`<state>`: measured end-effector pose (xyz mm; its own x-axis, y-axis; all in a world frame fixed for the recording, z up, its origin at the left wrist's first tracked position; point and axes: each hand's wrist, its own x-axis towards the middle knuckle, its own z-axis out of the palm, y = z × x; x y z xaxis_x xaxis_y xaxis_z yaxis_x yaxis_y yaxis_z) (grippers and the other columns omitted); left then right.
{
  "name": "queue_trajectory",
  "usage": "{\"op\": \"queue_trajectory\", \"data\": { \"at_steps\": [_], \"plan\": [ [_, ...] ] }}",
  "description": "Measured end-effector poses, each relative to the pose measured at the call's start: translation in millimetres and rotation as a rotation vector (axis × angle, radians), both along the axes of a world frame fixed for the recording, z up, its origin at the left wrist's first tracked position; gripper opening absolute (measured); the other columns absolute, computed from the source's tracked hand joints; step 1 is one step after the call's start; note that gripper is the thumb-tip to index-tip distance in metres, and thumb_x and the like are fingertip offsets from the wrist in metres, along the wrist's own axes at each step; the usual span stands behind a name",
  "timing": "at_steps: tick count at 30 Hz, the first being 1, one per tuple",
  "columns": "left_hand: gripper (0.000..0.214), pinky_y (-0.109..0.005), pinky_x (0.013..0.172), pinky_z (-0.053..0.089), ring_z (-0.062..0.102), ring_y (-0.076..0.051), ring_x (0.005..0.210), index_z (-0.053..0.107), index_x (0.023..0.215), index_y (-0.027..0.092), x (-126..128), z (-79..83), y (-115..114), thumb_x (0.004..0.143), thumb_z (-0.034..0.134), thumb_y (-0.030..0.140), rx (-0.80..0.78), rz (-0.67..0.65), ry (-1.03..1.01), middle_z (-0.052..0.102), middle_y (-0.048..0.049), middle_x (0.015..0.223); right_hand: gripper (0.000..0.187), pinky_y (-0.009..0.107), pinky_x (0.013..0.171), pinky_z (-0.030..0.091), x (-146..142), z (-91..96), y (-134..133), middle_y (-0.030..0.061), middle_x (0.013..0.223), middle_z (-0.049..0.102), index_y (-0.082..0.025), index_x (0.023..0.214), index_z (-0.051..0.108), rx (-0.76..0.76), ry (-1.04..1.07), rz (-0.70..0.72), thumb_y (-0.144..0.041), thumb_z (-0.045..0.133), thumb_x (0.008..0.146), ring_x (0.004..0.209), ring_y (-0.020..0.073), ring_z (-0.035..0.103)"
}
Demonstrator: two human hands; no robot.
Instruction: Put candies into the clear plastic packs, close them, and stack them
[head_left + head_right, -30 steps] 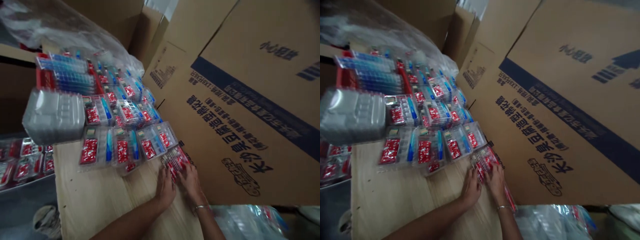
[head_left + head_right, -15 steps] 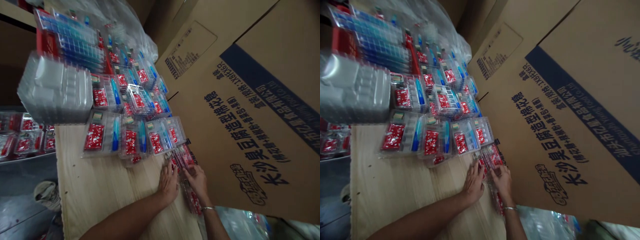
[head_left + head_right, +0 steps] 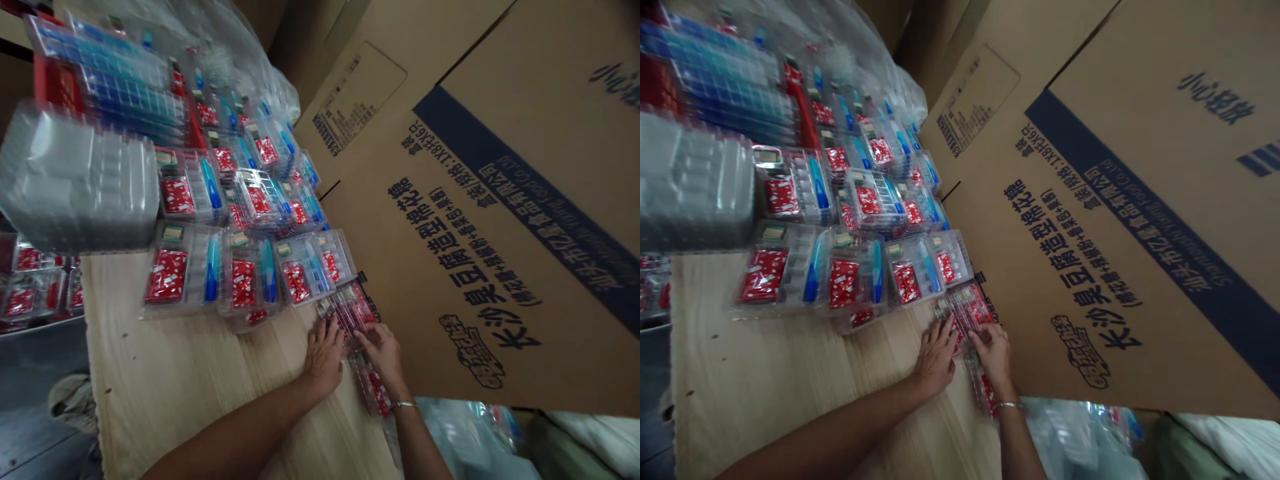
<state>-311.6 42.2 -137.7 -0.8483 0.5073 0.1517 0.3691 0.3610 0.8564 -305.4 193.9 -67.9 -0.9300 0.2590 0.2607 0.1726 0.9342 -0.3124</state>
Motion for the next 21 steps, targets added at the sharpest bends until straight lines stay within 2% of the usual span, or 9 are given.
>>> {"op": "queue_trajectory", "data": {
  "at_steps": [5, 10, 14, 16, 18, 21],
  "plan": [
    [0.065, -0.057, 0.105, 0.030, 0.021, -0.034, 0.137, 0.043, 0.127, 0.020, -0.9, 0.1, 0.4, 0.065, 0.056, 0.005, 0.018, 0.010, 0.000, 0.019, -0.0073, 0.154, 0.039, 0.036, 0.074, 0.043, 0.5, -1.3, 5.0, 0.0067, 0.079, 0.062, -0.018, 0.076, 0.065, -0.097, 0.037, 0.006, -0.057, 0.060, 0.071, 0.079, 0.0230, 0.055],
    [0.062, -0.055, 0.106, 0.029, 0.020, -0.033, 0.138, 0.045, 0.125, 0.021, -2.1, 1.4, -0.7, 0.066, 0.056, 0.004, 0.004, 0.014, 0.015, 0.017, -0.0059, 0.154, 0.038, 0.036, 0.076, 0.044, -0.4, 3.3, 2.3, 0.0056, 0.081, 0.062, -0.018, 0.079, 0.065, -0.113, 0.021, 0.024, -0.055, 0.061, 0.073, 0.080, 0.0217, 0.055],
    [0.064, -0.055, 0.105, 0.029, 0.021, -0.032, 0.137, 0.044, 0.127, 0.022, -2.3, 0.3, 0.4, 0.067, 0.056, 0.003, -0.018, 0.006, 0.024, 0.020, -0.0061, 0.154, 0.032, 0.038, 0.086, 0.043, 7.8, 13.7, 2.3, 0.0094, 0.100, 0.060, -0.019, 0.085, 0.065, -0.125, -0.043, 0.103, -0.049, 0.058, 0.077, 0.098, 0.0235, 0.054],
    [0.066, -0.054, 0.106, 0.029, 0.021, -0.032, 0.137, 0.043, 0.129, 0.022, -2.1, -0.3, 0.7, 0.068, 0.054, 0.002, -0.016, 0.007, 0.026, 0.020, -0.0056, 0.154, 0.033, 0.040, 0.089, 0.043, 21.7, 15.0, 7.3, 0.0106, 0.104, 0.058, -0.018, 0.090, 0.064, -0.095, -0.035, 0.058, -0.048, 0.057, 0.078, 0.102, 0.0242, 0.053],
    [0.066, -0.054, 0.106, 0.029, 0.021, -0.032, 0.138, 0.042, 0.130, 0.022, -2.0, -0.2, 0.4, 0.068, 0.052, 0.001, -0.008, 0.010, 0.023, 0.020, -0.0056, 0.154, 0.047, 0.044, 0.092, 0.042, 41.1, 10.4, 15.6, 0.0113, 0.107, 0.056, -0.017, 0.105, 0.060, -0.016, -0.094, -0.030, -0.048, 0.064, 0.071, 0.104, 0.0267, 0.053],
    [0.066, -0.054, 0.106, 0.029, 0.022, -0.032, 0.137, 0.041, 0.130, 0.022, -2.1, 0.9, -1.0, 0.068, 0.049, 0.000, 0.007, 0.015, 0.018, 0.020, -0.0063, 0.154, 0.089, 0.052, 0.096, 0.038, 70.7, -3.6, 29.9, 0.0147, 0.120, 0.049, -0.015, 0.133, 0.041, 0.063, -0.292, -0.135, -0.041, 0.075, 0.055, 0.116, 0.0340, 0.046]
  ]
}}
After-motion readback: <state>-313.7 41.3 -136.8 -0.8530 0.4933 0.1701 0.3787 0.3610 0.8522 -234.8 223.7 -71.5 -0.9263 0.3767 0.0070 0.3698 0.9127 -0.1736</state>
